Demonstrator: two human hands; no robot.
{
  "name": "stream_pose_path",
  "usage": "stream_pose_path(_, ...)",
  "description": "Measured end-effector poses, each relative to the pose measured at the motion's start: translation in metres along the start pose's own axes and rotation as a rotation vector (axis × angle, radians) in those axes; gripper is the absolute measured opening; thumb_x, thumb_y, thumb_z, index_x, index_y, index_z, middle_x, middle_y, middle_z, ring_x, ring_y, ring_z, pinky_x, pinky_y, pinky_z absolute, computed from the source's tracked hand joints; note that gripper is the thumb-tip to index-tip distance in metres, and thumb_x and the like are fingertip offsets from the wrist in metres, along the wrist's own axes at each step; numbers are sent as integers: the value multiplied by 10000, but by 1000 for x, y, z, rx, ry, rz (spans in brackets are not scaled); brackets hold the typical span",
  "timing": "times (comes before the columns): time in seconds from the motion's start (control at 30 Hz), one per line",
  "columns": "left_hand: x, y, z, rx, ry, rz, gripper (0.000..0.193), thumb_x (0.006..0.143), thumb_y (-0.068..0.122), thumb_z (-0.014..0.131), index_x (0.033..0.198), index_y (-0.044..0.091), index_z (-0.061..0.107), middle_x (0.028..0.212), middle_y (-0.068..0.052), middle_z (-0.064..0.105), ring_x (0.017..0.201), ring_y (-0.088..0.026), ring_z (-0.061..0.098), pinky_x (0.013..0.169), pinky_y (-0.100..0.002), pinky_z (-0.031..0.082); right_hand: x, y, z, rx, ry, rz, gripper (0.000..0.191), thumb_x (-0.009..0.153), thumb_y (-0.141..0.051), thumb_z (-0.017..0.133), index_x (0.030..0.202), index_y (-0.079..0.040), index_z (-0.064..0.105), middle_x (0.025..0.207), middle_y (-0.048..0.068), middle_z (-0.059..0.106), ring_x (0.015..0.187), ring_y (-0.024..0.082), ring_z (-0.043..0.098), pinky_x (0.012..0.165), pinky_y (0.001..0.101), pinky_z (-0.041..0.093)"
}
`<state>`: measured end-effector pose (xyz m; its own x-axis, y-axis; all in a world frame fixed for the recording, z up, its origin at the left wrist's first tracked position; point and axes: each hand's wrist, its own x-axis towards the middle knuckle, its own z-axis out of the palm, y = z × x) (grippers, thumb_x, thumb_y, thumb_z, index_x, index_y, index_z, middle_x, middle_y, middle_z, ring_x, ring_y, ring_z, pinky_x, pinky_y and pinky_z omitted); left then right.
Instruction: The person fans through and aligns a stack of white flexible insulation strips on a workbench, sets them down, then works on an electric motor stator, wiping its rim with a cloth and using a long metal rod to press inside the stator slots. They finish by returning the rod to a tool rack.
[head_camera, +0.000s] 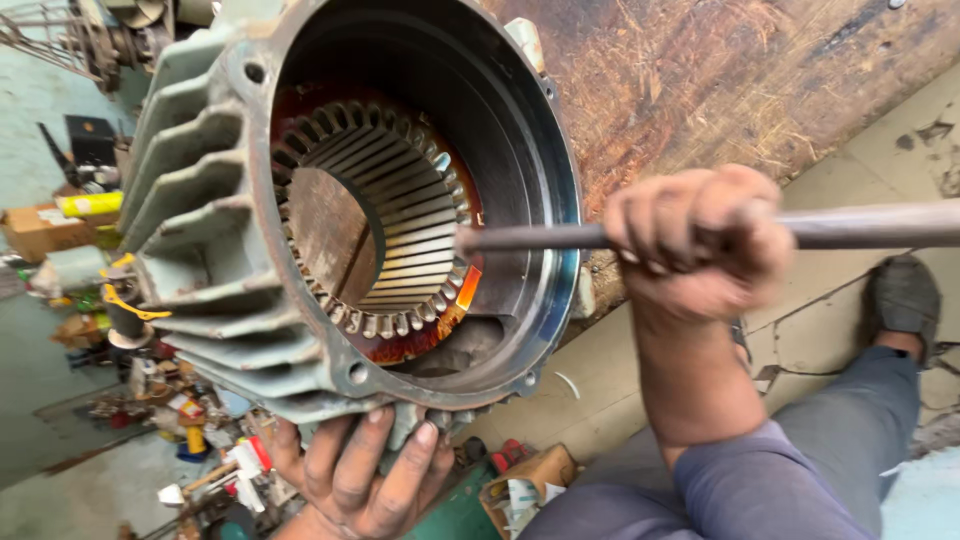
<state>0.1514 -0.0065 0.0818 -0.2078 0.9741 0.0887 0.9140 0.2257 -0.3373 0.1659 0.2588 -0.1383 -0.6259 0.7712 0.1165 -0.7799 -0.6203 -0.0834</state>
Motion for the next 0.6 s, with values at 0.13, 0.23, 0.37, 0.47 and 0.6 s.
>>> stream_pose_path(0.13,-2,0,0,-6,-7,-24,391,955,393,751,1290,239,619,1327,-98,518,1278,-331,464,1199,-674,231,-3,-9,4,118,4,-42,417,1033,-362,472,679,-154,399,489,-35,358,396,109,335,425,307,362)
stream_pose_path(0.23,-3,1,-2,11,-45,-16,387,958,394,774,1282,248,621,1339,-106,510,1268,-355,466,1191,-665,219,-1,-9,14,56,-35,90,371,1015,-292,517,701,-137,393,529,-20,345,396,114,310,448,318,335)
stream_pose_path(0.37,-7,-1,-3,9,-25,-8,391,947,377,794,1274,254,619,1345,-93,511,1261,-334,464,1177,-635,244,5,-17,30,26,-20,74,366,1000,-276,519,690,-130,391,486,-12,351,412,125,314,440,320,365)
stream_pose_path(0.47,-11,-2,-5,4,-54,-1,392,954,380,806,1277,264,617,1351,-95,504,1269,-329,457,1169,-608,253,2,-21,35,63,-97,118,403,964,-305,541,636,-130,386,474,-8,384,407,131,347,445,336,383)
stream_pose_path(0.6,-13,-1,-5,-13,-53,-10,401,940,400,807,1266,259,622,1342,-95,504,1271,-329,447,1158,-618,246,-9,-19,39,-9,-65,216,433,951,-293,571,606,-127,368,480,7,381,428,148,331,474,351,349)
